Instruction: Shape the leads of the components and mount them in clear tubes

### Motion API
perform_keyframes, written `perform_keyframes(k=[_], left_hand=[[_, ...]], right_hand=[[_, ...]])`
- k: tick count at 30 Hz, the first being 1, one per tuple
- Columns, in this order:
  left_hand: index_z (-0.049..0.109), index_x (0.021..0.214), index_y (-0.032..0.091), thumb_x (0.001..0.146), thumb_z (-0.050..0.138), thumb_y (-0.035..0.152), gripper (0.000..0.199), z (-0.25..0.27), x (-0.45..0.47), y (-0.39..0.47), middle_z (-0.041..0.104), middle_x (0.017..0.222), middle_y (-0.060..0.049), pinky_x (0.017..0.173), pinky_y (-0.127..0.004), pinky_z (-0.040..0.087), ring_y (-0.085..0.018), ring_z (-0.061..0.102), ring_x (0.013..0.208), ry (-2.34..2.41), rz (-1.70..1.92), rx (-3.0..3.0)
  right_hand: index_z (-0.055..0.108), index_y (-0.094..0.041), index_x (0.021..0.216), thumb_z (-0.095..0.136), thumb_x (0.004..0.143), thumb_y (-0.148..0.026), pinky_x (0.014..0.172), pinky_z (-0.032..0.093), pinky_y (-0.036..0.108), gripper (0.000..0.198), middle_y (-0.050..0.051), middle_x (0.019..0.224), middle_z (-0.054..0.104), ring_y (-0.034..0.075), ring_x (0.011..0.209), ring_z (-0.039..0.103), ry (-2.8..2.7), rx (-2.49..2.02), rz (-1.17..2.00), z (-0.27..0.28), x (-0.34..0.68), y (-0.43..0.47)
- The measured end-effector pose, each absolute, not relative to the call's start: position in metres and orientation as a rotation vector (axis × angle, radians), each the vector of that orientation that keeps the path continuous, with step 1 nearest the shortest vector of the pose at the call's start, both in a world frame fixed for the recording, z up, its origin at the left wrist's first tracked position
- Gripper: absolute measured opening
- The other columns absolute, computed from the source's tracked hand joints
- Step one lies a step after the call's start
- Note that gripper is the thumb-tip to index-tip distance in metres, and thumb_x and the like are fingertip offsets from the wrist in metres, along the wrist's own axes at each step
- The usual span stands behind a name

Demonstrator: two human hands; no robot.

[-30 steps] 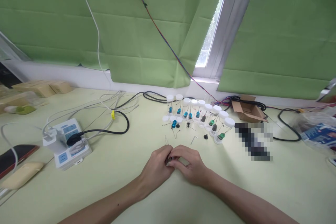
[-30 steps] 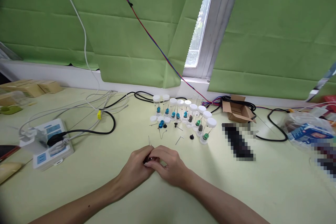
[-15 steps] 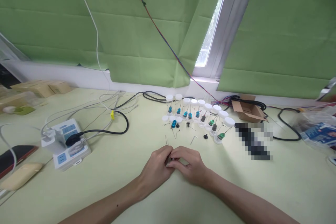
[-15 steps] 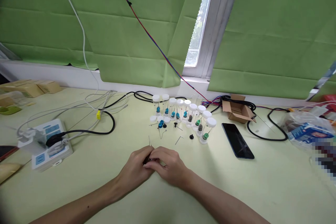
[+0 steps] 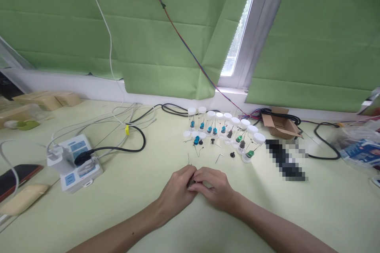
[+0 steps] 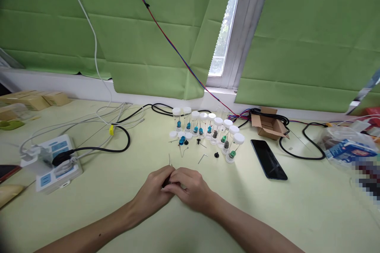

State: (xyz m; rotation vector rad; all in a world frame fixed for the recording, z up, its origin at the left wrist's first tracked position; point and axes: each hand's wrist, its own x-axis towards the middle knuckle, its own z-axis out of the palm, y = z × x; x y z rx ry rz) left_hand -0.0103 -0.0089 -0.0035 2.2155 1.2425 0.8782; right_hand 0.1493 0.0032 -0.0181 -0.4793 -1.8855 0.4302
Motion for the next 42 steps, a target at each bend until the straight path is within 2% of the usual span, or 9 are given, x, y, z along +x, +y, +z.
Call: perform_keyframes(k=[24, 42], left_hand=[[0.041, 0.072, 0.021, 0.077, 0.044, 0.004, 0.018, -0.0077, -0.0114, -0.009, 0.051, 0.07, 0.003, 0.053, -0.022, 0.033, -0.012, 0.044, 0.059, 1.209, 0.897, 2.25], [0.036, 0.069, 0.021, 0.069, 0.044, 0.001, 0.022, -0.0093, -0.0121, -0.008, 0.047, 0.066, 0.004, 0.052, -0.022, 0.03, -0.011, 0.041, 0.057, 1.226, 0.902, 2.222]], right_hand=[[0.06, -0.018, 0.079, 0.063, 0.09, -0.014, 0.06, 0.053, 0.024, 0.012, 0.005, 0.073, 0.068, 0.015, 0.066, 0.065, -1.879, -0.471, 0.401, -0.0216, 0.1488, 0.0034], [0.061, -0.019, 0.088, 0.061, 0.09, -0.015, 0.066, 0.054, 0.027, 0.004, 0.007, 0.081, 0.068, 0.017, 0.074, 0.064, -1.944, -0.482, 0.469, -0.0185, 0.1519, 0.0027]])
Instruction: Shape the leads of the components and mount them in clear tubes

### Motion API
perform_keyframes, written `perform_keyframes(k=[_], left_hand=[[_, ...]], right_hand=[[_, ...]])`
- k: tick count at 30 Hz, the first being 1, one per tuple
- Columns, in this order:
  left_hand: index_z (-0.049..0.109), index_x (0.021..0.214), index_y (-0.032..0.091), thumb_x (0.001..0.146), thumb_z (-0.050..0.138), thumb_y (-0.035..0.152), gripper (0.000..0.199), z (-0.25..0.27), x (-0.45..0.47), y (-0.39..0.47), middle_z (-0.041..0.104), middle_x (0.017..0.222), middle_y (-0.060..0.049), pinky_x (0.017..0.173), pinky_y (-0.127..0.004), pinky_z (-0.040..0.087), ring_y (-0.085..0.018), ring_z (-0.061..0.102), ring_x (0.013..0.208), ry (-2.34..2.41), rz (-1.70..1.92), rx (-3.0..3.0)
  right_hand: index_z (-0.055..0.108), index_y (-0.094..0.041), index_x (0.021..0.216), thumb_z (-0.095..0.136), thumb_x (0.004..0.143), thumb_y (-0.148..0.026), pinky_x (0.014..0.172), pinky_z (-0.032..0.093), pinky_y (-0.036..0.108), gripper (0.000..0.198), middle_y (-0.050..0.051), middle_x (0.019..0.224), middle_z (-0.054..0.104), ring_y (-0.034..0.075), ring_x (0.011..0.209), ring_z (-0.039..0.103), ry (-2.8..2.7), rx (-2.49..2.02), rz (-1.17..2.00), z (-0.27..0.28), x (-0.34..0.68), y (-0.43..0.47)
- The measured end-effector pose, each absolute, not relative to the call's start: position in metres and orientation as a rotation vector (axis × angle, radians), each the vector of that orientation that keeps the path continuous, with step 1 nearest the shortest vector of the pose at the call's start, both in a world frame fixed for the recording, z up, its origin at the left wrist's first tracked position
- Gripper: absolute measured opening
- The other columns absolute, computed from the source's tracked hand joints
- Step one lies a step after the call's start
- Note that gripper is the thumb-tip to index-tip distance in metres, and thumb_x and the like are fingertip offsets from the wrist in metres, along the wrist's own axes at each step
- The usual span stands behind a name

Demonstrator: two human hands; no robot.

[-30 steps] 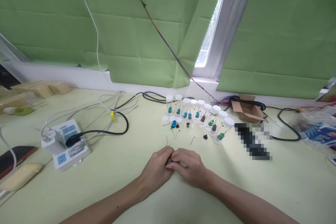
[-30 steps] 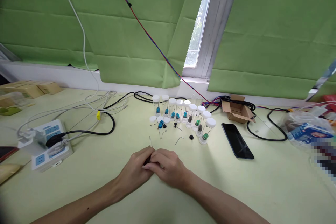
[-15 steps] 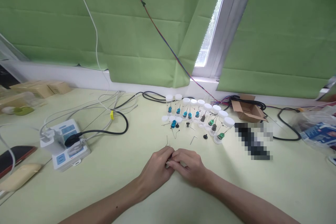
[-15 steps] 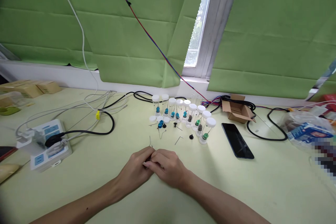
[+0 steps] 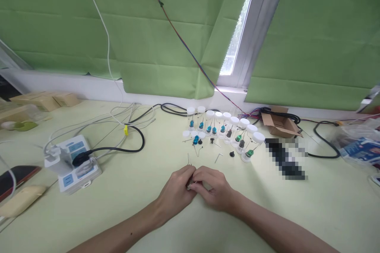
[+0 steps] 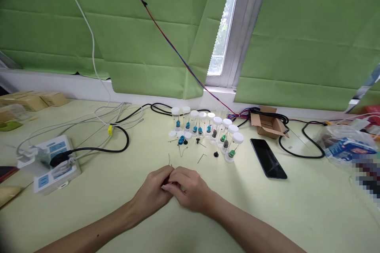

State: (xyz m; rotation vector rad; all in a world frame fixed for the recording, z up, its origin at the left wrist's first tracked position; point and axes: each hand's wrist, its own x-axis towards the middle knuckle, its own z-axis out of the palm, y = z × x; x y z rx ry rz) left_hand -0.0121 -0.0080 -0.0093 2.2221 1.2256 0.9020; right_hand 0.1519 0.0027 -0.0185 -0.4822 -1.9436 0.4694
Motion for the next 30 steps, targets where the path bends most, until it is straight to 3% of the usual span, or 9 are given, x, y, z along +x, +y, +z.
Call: perform_keyframes(k=[30], left_hand=[[0.039, 0.071, 0.021, 0.079, 0.045, 0.007, 0.017, -0.0058, -0.012, -0.0087, 0.051, 0.069, 0.002, 0.053, -0.023, 0.032, -0.012, 0.043, 0.059, 1.207, 0.855, 2.242]], right_hand=[[0.053, -0.02, 0.079, 0.051, 0.094, -0.015, 0.058, 0.05, 0.025, 0.015, 0.004, 0.073, 0.064, 0.014, 0.065, 0.06, -1.952, -0.536, 0.365, -0.0212, 0.1492, 0.0019]])
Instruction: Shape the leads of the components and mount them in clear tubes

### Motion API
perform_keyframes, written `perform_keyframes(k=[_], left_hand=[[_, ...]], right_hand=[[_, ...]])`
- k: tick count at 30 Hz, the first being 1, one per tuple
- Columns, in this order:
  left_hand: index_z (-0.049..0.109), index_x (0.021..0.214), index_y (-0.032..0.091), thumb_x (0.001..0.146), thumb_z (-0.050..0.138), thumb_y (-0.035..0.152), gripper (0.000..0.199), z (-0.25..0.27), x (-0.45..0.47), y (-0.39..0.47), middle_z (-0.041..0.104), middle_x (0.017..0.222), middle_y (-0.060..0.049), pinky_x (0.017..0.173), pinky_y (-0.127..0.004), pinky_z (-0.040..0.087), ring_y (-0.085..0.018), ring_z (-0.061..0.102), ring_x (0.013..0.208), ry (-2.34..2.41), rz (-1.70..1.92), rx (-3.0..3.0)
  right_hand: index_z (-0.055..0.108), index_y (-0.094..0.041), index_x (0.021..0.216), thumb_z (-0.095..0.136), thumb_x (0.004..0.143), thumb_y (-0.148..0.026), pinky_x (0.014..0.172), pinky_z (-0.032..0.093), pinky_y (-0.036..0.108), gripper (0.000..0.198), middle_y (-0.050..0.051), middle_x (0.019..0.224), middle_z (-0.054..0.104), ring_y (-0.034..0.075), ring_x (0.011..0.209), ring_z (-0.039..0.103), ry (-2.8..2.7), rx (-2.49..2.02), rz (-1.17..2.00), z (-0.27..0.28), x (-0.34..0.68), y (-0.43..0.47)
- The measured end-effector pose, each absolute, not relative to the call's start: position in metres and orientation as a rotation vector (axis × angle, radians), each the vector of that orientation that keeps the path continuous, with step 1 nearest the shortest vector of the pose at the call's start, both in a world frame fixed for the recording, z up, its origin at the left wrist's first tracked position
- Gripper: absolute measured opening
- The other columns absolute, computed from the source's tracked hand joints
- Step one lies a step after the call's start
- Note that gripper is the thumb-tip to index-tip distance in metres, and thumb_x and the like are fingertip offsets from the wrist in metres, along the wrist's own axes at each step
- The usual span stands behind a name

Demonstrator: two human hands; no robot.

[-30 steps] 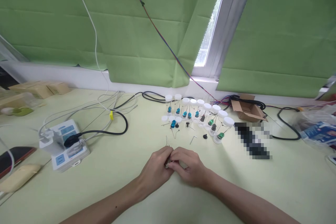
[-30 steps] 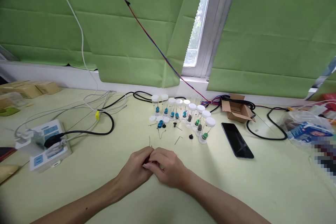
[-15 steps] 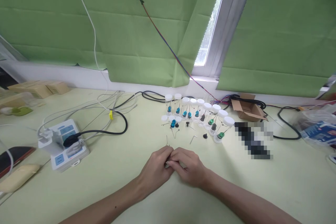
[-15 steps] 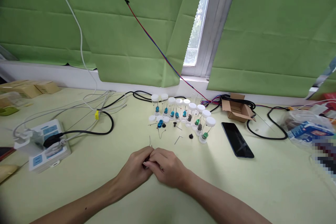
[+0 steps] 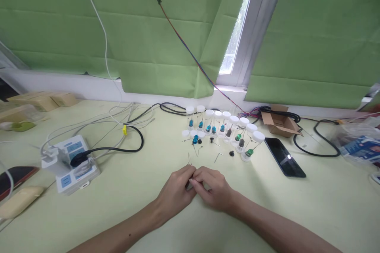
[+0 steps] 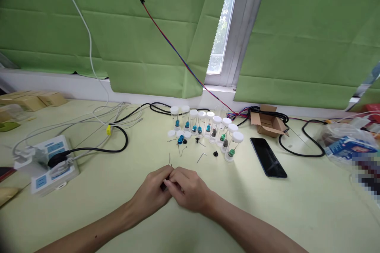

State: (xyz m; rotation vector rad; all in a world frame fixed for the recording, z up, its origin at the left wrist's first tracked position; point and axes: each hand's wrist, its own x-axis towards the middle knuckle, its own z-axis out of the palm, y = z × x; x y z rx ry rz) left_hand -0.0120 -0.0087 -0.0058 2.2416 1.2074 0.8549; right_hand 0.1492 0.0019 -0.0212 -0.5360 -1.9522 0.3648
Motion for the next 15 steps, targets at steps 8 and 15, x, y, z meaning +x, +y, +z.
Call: perform_keyframes(k=[8, 15], left_hand=[[0.043, 0.072, 0.021, 0.081, 0.046, 0.008, 0.016, -0.0036, -0.0112, -0.0081, 0.052, 0.07, 0.002, 0.053, -0.023, 0.034, -0.012, 0.044, 0.059, 1.209, 0.845, 2.254], [0.046, 0.071, 0.021, 0.079, 0.046, 0.007, 0.015, -0.0029, -0.0107, -0.0085, 0.053, 0.07, 0.002, 0.053, -0.023, 0.035, -0.012, 0.046, 0.058, 1.219, 0.845, 2.251]], right_hand=[[0.051, -0.021, 0.08, 0.049, 0.094, -0.014, 0.059, 0.05, 0.025, 0.015, 0.004, 0.073, 0.063, 0.014, 0.066, 0.06, -1.967, -0.541, 0.379, -0.0214, 0.15, 0.0024], [0.052, -0.02, 0.082, 0.05, 0.093, -0.014, 0.059, 0.048, 0.026, 0.013, 0.004, 0.074, 0.063, 0.015, 0.066, 0.058, -1.979, -0.546, 0.406, -0.0206, 0.1507, 0.0021]])
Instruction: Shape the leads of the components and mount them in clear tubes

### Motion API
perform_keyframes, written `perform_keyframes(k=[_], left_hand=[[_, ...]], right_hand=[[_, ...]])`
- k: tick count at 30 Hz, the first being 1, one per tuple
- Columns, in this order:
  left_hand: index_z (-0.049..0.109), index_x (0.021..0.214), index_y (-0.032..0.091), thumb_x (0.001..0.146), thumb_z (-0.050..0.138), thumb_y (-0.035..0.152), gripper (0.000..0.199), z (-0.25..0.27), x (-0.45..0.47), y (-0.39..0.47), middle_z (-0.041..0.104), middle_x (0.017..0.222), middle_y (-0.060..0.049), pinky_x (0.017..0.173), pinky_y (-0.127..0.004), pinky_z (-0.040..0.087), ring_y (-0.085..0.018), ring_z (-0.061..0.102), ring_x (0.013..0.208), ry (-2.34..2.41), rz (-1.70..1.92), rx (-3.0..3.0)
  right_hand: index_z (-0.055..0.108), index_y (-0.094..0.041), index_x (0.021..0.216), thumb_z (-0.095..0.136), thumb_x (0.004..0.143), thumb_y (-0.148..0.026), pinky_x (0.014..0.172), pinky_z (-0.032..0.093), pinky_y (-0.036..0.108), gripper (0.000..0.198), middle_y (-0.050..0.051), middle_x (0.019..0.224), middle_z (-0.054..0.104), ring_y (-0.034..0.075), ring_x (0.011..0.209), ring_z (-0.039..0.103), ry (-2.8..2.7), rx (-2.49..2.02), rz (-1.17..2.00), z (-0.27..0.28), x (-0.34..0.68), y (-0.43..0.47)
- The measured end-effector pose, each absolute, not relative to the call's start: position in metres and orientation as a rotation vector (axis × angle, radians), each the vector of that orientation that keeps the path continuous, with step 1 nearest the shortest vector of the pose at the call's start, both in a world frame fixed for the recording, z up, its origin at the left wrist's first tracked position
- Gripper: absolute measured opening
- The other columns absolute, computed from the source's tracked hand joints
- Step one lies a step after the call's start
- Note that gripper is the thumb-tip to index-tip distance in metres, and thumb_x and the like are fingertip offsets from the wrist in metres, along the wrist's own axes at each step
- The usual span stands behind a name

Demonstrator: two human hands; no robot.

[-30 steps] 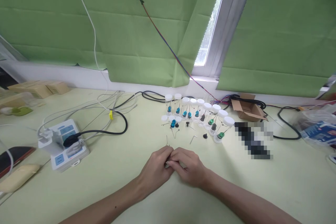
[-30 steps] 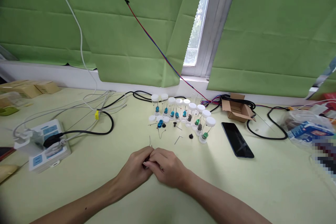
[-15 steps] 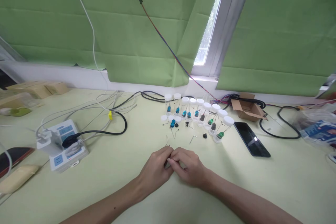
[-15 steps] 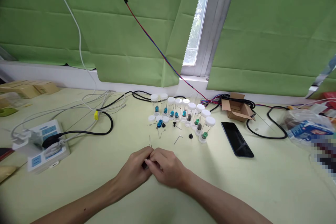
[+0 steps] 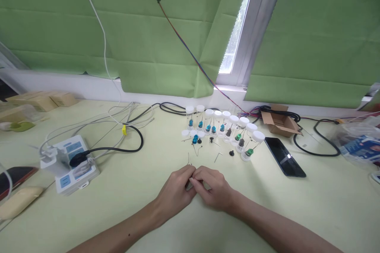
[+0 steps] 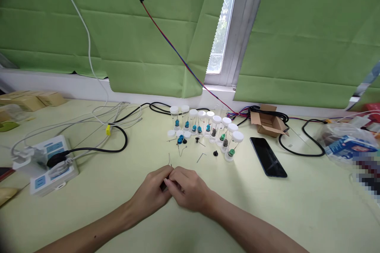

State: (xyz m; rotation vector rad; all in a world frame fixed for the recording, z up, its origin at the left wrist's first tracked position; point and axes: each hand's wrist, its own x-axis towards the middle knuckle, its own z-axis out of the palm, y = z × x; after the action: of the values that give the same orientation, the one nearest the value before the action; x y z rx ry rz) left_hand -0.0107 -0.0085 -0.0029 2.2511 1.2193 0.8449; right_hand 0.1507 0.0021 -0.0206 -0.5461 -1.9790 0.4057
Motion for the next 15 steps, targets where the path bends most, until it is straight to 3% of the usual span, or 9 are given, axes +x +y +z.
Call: perform_keyframes(k=[15], left_hand=[[0.049, 0.073, 0.02, 0.08, 0.047, 0.008, 0.013, -0.0017, -0.0115, -0.0083, 0.054, 0.071, 0.002, 0.055, -0.024, 0.036, -0.013, 0.047, 0.061, 1.193, 0.83, 2.221]], right_hand=[[0.054, -0.02, 0.085, 0.048, 0.094, -0.016, 0.059, 0.049, 0.027, 0.012, 0.004, 0.074, 0.064, 0.016, 0.066, 0.058, -1.989, -0.548, 0.441, -0.0183, 0.1511, 0.0025]])
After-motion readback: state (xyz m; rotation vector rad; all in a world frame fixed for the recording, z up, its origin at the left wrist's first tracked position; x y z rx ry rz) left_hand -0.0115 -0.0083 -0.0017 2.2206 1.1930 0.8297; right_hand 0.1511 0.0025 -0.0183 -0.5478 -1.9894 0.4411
